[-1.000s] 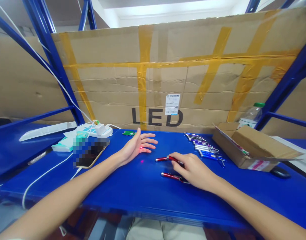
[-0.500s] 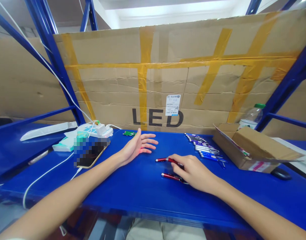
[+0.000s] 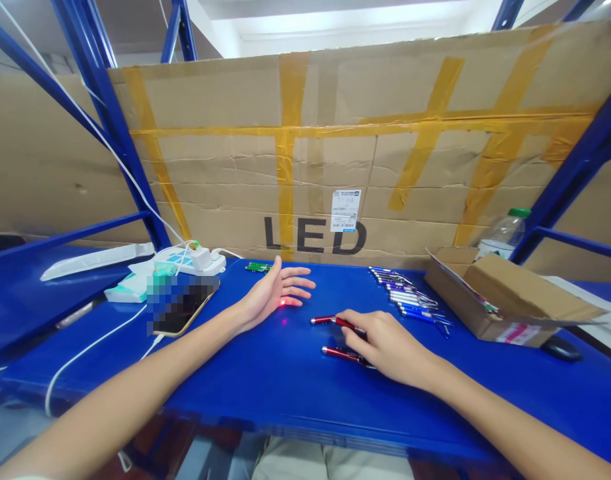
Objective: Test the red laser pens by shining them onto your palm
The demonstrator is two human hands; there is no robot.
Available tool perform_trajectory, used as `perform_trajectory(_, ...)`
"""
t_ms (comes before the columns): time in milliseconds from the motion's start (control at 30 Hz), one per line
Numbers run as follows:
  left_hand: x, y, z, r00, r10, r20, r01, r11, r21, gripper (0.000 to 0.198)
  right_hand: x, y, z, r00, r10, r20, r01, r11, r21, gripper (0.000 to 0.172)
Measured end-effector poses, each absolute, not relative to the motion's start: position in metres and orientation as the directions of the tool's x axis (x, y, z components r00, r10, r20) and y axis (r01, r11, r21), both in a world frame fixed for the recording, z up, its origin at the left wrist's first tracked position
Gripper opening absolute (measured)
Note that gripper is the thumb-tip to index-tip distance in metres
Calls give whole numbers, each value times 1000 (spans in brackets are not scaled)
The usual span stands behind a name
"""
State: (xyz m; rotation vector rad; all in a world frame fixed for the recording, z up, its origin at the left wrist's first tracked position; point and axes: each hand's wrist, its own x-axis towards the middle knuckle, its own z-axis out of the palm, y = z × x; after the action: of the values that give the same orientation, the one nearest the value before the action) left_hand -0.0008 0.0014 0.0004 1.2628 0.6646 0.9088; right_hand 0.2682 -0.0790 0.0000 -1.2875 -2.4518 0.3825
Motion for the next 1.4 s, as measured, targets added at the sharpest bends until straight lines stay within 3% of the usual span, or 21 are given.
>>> perform_trajectory(133, 0, 0, 0, 511, 858, 58, -198, 52, 979, 79, 271, -74, -2, -435, 879, 197, 826, 476, -301, 33)
perform_trajectory(367, -1, 2, 0, 513, 856, 61, -211, 57, 976, 80, 269, -81, 3, -596, 783, 181, 676, 610, -412, 32)
perform_trajectory(667, 1, -1, 1, 506, 861, 53, -199, 56, 978, 79, 272, -76, -3, -486, 850, 204, 789, 527, -316, 31)
perform_trajectory(867, 1, -1, 1, 518, 853, 61, -205, 55, 977, 77, 268, -81, 3, -568, 805, 170, 710, 584, -392, 32)
perform_trajectory(1400, 1, -1, 1, 518, 853, 60, -200, 52, 978, 79, 269, -79, 0, -525, 824, 214, 729, 565, -387, 32)
